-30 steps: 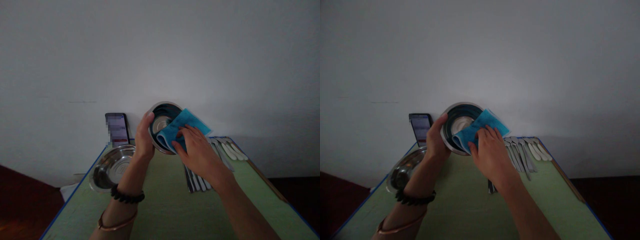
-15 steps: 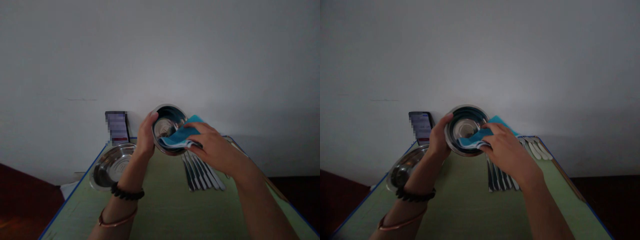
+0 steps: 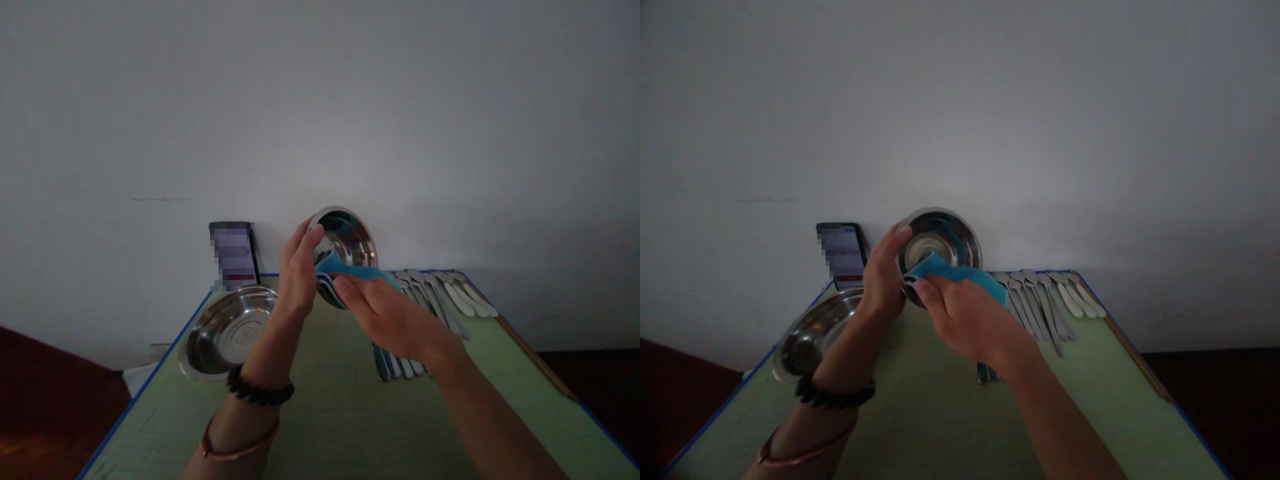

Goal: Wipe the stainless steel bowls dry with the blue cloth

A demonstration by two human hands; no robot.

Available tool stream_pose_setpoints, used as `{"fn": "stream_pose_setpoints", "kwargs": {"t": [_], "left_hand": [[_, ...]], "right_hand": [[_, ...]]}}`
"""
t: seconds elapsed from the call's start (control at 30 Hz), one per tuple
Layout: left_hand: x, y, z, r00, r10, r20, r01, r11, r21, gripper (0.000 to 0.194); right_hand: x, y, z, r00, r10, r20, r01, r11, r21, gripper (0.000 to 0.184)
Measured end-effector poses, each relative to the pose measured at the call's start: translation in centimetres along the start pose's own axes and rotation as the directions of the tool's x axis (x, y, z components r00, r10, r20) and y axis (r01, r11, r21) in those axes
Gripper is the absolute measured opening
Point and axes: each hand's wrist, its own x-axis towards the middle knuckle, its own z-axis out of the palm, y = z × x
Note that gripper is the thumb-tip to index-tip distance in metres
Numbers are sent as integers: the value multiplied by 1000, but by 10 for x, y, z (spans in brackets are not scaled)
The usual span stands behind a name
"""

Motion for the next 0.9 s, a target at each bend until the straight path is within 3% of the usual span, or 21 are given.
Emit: {"fn": "stream_pose_setpoints", "kwargs": {"t": [0.1,0.23,0.37,0.53,0.67,0.9], "left_hand": [[2,-2,-1,999,10,-39,-12,999,-46,26],[0,3,3,998,51,-38,-55,991,-119,31],[-9,10,14,986,103,-130,-119,985,-121,30],[-17,13,24,972,144,-185,-168,978,-126,29],[-15,11,24,943,185,-276,-231,962,-146,30],[-19,13,29,949,137,-284,-200,959,-203,30]], "right_hand": [[2,5,1,995,35,-90,-28,997,74,29],[9,16,5,959,79,-273,-96,994,-48,21],[14,25,10,899,86,-429,-164,975,-147,13],[13,27,15,809,68,-584,-172,977,-125,28],[15,26,18,771,58,-634,-137,988,-76,26],[16,39,15,794,231,-562,-225,971,81,36]]}}
